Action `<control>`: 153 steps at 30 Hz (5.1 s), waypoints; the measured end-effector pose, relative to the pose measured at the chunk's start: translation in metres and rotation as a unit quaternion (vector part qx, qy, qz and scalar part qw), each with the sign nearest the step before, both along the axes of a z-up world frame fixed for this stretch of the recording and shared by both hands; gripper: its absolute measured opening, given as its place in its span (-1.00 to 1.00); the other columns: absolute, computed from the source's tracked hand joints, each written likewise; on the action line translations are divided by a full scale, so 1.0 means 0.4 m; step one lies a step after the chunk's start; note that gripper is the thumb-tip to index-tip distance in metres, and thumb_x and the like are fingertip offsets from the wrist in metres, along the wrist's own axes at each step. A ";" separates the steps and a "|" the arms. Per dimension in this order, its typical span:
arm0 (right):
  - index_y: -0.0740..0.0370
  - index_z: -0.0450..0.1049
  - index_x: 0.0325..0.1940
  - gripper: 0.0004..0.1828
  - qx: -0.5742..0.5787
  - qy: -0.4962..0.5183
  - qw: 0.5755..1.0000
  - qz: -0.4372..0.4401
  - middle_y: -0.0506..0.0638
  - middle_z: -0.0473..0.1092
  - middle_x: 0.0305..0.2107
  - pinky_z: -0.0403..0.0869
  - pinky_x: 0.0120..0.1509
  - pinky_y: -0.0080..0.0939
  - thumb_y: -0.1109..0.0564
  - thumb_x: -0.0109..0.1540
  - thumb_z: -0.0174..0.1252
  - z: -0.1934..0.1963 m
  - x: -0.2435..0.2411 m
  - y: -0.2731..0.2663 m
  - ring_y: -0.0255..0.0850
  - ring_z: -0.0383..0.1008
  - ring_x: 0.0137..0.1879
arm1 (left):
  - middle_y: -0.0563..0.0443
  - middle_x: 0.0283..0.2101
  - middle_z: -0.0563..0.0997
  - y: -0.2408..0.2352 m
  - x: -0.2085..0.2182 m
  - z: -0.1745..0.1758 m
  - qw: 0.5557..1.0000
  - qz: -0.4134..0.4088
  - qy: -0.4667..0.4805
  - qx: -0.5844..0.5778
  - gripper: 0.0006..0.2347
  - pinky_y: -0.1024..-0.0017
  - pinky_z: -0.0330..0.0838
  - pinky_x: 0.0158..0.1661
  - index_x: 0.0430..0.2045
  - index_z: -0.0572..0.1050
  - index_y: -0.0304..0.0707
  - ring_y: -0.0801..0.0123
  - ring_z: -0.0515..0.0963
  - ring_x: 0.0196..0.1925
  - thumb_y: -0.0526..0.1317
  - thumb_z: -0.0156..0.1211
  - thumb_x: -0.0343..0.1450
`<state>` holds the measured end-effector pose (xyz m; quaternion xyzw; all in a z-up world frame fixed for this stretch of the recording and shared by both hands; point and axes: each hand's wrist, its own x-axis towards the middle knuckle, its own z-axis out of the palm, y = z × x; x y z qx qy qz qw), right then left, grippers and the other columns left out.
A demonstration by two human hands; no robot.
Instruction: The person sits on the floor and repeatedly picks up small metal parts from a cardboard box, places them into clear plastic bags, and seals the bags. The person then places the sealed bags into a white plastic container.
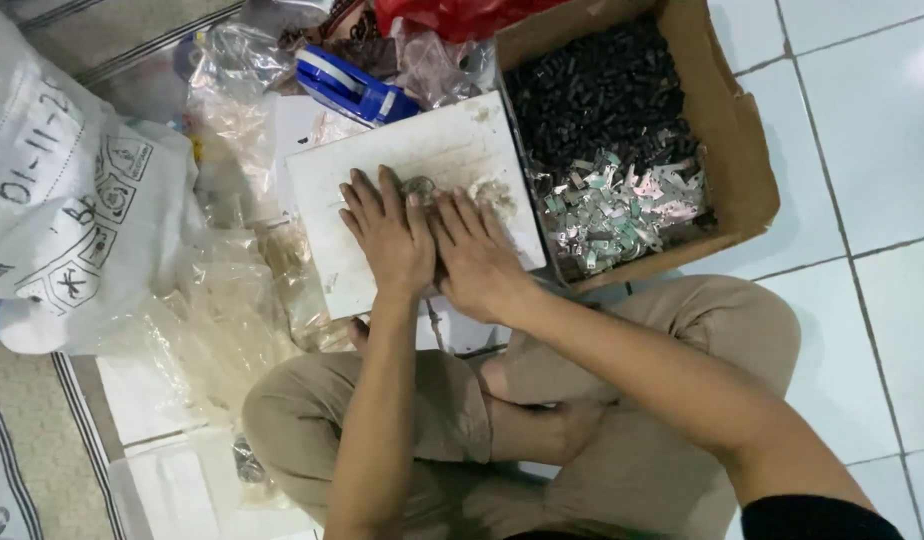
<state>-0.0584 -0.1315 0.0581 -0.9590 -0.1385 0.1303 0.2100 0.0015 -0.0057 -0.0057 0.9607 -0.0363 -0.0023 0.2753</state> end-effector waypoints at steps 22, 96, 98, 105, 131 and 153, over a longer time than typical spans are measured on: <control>0.03 0.58 0.06 -0.45 -0.055 0.082 0.990 -0.103 0.18 0.48 -0.15 0.51 0.07 0.24 -0.12 0.01 0.40 -0.188 0.032 -0.539 0.23 0.54 0.07 | -0.44 0.47 0.09 -0.149 -0.063 0.046 0.954 -0.186 -0.229 -0.048 -0.55 -0.26 -0.08 0.37 0.21 0.41 -0.32 -0.38 -0.01 0.53 -0.06 0.15 0.47; 0.45 0.05 0.53 0.14 -0.022 -0.154 0.985 -0.076 0.45 -0.09 0.50 -0.44 0.56 0.52 -0.31 0.03 0.05 -0.149 0.001 -0.026 0.34 -0.28 0.63 | -0.43 0.57 -0.20 0.062 -0.032 0.009 0.995 -0.041 -0.015 0.087 -0.09 -0.26 -0.52 0.44 0.53 -0.12 -0.23 -0.23 -0.29 0.61 0.26 0.02 0.31; 0.44 0.04 0.53 0.17 -0.033 -0.156 0.986 -0.057 0.43 -0.08 0.50 -0.43 0.57 0.51 -0.34 0.01 0.08 -0.154 -0.004 -0.019 0.32 -0.28 0.64 | -0.42 0.57 -0.18 0.064 -0.033 -0.001 0.994 -0.048 -0.011 0.097 -0.09 -0.25 -0.53 0.44 0.52 -0.11 -0.24 -0.21 -0.28 0.61 0.28 -0.01 0.31; 0.35 -0.05 0.59 0.28 -0.004 -0.152 0.988 -0.024 0.40 -0.06 0.50 -0.39 0.57 0.53 -0.41 -0.04 0.12 -0.139 0.012 0.003 0.31 -0.28 0.64 | -0.21 0.58 -0.04 0.067 -0.011 -0.015 0.985 -0.135 -0.035 0.100 -0.22 -0.20 -0.38 0.48 0.54 -0.10 -0.05 -0.06 -0.15 0.62 0.08 -0.14 0.33; 0.32 -0.12 0.61 0.30 0.027 -0.160 0.987 -0.010 0.35 -0.17 0.53 -0.30 0.59 0.51 -0.51 0.05 0.17 -0.117 0.051 0.018 0.25 -0.28 0.64 | -0.14 0.31 0.42 0.229 0.069 0.083 0.985 0.001 0.154 -0.080 -0.51 0.12 0.24 0.33 0.27 0.44 0.02 0.11 0.35 0.40 0.06 -0.02 0.43; 0.41 0.08 0.53 0.13 0.009 -0.180 0.983 -0.045 0.56 0.02 0.42 -0.14 0.50 0.61 -0.43 0.14 0.09 -0.115 0.037 -0.005 0.48 -0.08 0.56 | -0.24 -0.21 0.64 0.728 -0.133 -0.020 0.962 0.246 0.062 0.104 -0.69 0.05 0.51 -0.06 -0.11 0.61 -0.40 -0.05 0.67 -0.08 -0.17 0.32 0.34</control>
